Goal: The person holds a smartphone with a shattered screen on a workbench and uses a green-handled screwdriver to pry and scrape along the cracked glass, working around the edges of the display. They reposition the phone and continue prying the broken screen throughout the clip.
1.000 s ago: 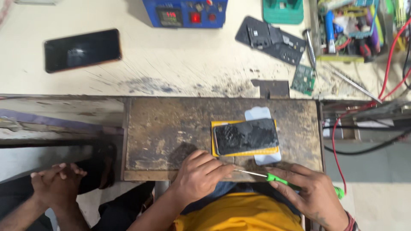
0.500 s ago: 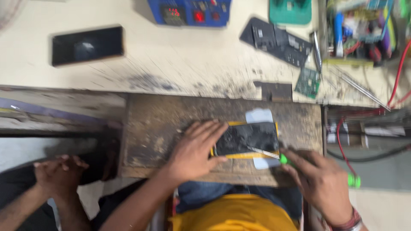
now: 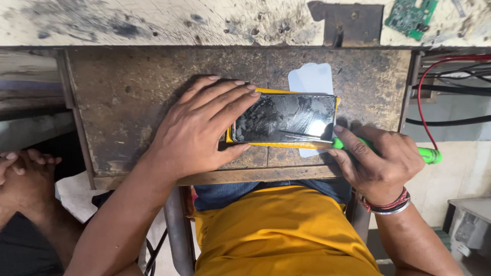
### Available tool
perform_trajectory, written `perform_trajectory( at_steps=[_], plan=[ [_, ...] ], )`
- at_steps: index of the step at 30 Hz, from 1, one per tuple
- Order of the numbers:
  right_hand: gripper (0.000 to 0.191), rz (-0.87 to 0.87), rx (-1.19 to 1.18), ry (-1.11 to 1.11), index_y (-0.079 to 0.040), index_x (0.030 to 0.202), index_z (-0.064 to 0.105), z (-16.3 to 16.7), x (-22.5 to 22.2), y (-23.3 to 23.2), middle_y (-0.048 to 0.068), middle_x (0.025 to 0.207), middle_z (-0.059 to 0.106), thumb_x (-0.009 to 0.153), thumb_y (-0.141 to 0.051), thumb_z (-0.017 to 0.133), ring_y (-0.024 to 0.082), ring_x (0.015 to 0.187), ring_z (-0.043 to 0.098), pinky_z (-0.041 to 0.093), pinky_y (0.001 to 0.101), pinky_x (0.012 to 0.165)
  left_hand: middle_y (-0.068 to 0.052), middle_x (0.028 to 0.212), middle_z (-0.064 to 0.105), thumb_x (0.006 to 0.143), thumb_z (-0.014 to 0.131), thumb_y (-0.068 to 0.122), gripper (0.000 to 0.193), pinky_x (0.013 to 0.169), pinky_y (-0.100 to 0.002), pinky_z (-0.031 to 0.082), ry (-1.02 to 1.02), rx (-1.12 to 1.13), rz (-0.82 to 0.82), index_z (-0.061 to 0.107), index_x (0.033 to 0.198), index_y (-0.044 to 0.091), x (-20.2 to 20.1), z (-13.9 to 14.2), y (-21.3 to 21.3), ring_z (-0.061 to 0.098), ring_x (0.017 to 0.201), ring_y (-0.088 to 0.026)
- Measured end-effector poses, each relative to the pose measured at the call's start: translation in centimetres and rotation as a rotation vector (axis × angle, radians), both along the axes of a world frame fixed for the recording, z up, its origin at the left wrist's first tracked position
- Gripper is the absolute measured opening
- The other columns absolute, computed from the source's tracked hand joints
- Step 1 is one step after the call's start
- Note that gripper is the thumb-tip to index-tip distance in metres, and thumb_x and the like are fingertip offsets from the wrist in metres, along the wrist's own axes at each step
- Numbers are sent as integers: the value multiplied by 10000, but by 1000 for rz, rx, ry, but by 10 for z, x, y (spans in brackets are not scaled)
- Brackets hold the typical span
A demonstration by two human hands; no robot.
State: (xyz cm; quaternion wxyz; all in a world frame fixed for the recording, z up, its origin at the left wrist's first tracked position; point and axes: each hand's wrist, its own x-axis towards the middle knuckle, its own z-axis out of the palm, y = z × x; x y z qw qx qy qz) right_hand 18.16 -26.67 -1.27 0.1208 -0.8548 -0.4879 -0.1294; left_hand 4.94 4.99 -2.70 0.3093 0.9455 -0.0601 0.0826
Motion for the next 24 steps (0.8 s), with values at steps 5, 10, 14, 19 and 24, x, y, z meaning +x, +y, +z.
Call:
perform_trajectory(
  at_steps=[5, 10, 14, 19, 24],
  plan=[
    [352, -13, -60, -62, -233, 1211, 817, -1, -2, 1, 9, 1009, 696, 913, -411, 872, 206, 829, 642, 457, 329, 708, -108, 1438, 626, 770, 857, 460, 807, 1227, -505, 328, 9, -7, 31, 587, 1421, 67, -1, 0, -2, 528, 1393, -271],
    [356, -14, -116, -102, -220, 1158, 819, 7, -3, 8, 7, 950, 690, 870, -416, 891, 205, 770, 624, 422, 343, 686, -96, 1424, 638, 741, 856, 514, 847, 1215, -512, 333, 23, -19, 45, 595, 1419, 78, -2, -3, -2, 532, 1379, -264],
    [367, -5, -160, -101, -213, 1180, 822, 14, -3, 14, 2, 975, 699, 876, -408, 889, 199, 772, 617, 426, 342, 702, -99, 1408, 656, 752, 860, 502, 827, 1218, -506, 339, 20, -22, 36, 602, 1418, 85, -2, -8, -1, 544, 1380, -261],
    [369, 14, -172, -91, -197, 1200, 817, 18, -3, 17, 3, 1016, 711, 894, -390, 890, 197, 823, 640, 447, 333, 744, -103, 1386, 665, 756, 864, 511, 816, 1220, -505, 336, 15, -29, 32, 610, 1406, 87, -2, -13, -1, 548, 1374, -261],
    [380, 10, -193, -95, -194, 1171, 827, 18, -2, 18, 10, 974, 703, 861, -401, 899, 198, 806, 643, 450, 332, 734, -98, 1396, 665, 761, 866, 496, 805, 1221, -499, 334, 19, -33, 31, 611, 1406, 88, -2, -13, -1, 548, 1376, -256]
  ],
)
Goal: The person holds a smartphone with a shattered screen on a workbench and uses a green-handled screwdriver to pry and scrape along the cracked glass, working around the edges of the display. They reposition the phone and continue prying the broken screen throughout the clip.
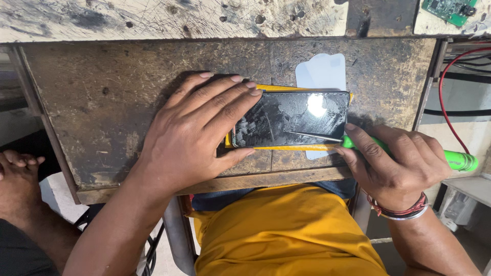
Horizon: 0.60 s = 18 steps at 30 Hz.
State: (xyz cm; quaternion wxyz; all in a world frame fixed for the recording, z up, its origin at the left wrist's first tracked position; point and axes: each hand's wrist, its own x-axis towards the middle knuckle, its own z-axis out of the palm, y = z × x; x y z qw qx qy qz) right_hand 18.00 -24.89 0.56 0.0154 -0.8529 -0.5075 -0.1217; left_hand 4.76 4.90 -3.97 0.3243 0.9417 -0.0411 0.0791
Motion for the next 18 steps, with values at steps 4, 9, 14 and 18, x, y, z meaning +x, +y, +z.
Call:
perform_trajectory(
  at_steps=[4, 9, 14, 18],
  plan=[
    [375, -18, 8, 22, -194, 1174, 821, -1, -1, -1, 8, 987, 703, 865, -390, 901, 202, 836, 655, 456, 337, 754, -98, 1390, 665, 749, 872, 490, 808, 1216, -505, 332, 4, 2, 1, 613, 1400, 88, 1, 1, 0, 549, 1372, -257],
    [376, -31, 8, 17, -200, 1168, 820, -2, -1, -1, 4, 976, 697, 858, -398, 899, 199, 826, 650, 451, 334, 744, -94, 1390, 668, 750, 877, 472, 796, 1217, -503, 337, 2, -3, 6, 616, 1397, 89, 1, 2, 0, 551, 1374, -252],
    [393, -40, 8, -13, -195, 1164, 825, -4, -1, -2, 8, 988, 702, 853, -427, 886, 201, 796, 637, 444, 332, 709, -89, 1385, 671, 743, 879, 470, 797, 1217, -503, 339, 2, -7, 11, 620, 1395, 94, 1, 1, 0, 553, 1373, -250],
    [393, -38, 7, -18, -197, 1181, 821, -5, 0, -3, 5, 1009, 700, 877, -438, 880, 200, 807, 635, 448, 333, 719, -90, 1385, 671, 742, 876, 483, 806, 1217, -504, 336, 1, 0, 8, 618, 1397, 93, 1, 0, 0, 554, 1371, -248]
  ],
)
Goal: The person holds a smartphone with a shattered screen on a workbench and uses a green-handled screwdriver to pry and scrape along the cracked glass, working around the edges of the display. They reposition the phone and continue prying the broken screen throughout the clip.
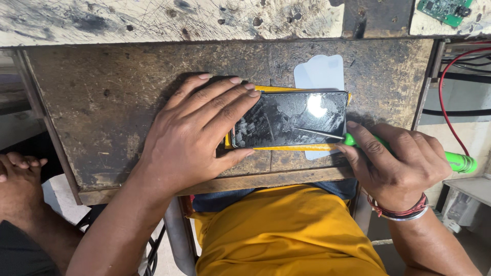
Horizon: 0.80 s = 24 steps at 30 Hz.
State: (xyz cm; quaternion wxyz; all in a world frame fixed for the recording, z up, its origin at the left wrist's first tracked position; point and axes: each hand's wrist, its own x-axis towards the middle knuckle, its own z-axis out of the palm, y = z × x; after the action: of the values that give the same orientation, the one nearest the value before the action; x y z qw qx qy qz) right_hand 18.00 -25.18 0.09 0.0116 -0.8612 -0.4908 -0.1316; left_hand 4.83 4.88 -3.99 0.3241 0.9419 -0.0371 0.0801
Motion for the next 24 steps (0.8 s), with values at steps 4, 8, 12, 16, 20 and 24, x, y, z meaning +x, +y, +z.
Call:
perform_trajectory(
  at_steps=[4, 8, 12, 16, 20, 24],
  plan=[
    [385, 2, 17, 25, -200, 1176, 815, 1, -1, 1, 5, 1008, 700, 883, -437, 888, 200, 811, 643, 452, 343, 732, -91, 1394, 671, 756, 871, 494, 808, 1221, -499, 333, -7, 4, -6, 614, 1408, 92, -1, -2, 1, 555, 1373, -244],
    [389, 5, 6, 30, -200, 1170, 819, 2, -1, 1, 6, 989, 700, 866, -433, 885, 199, 786, 637, 451, 341, 715, -86, 1380, 677, 745, 867, 506, 807, 1220, -500, 330, 0, 7, 4, 619, 1397, 101, 0, -4, 0, 561, 1364, -242],
    [393, 1, 4, 39, -203, 1173, 817, 2, -1, 2, 7, 997, 700, 866, -438, 885, 204, 801, 647, 456, 343, 723, -86, 1373, 681, 748, 867, 510, 802, 1218, -504, 334, -3, 9, 7, 624, 1395, 102, 0, -4, -1, 564, 1362, -243],
    [385, -6, 3, 37, -205, 1163, 814, 3, -1, 3, 10, 1001, 701, 861, -433, 888, 205, 815, 656, 461, 346, 731, -92, 1367, 685, 743, 870, 508, 803, 1212, -511, 337, 0, -1, 10, 627, 1390, 99, -2, -4, 0, 568, 1356, -249],
    [396, -17, 2, 35, -192, 1133, 823, 3, -2, 5, 19, 966, 711, 818, -417, 902, 209, 775, 651, 460, 348, 698, -88, 1369, 684, 744, 865, 515, 809, 1218, -511, 333, -6, -3, 3, 624, 1393, 96, -1, -4, 0, 567, 1360, -248],
    [387, 8, 22, 59, -188, 1162, 812, 4, -3, 7, 16, 993, 714, 840, -383, 901, 212, 824, 666, 465, 345, 730, -86, 1369, 683, 745, 860, 523, 807, 1218, -511, 328, -2, 3, 6, 625, 1390, 97, 0, -4, 0, 564, 1360, -244]
  ],
)
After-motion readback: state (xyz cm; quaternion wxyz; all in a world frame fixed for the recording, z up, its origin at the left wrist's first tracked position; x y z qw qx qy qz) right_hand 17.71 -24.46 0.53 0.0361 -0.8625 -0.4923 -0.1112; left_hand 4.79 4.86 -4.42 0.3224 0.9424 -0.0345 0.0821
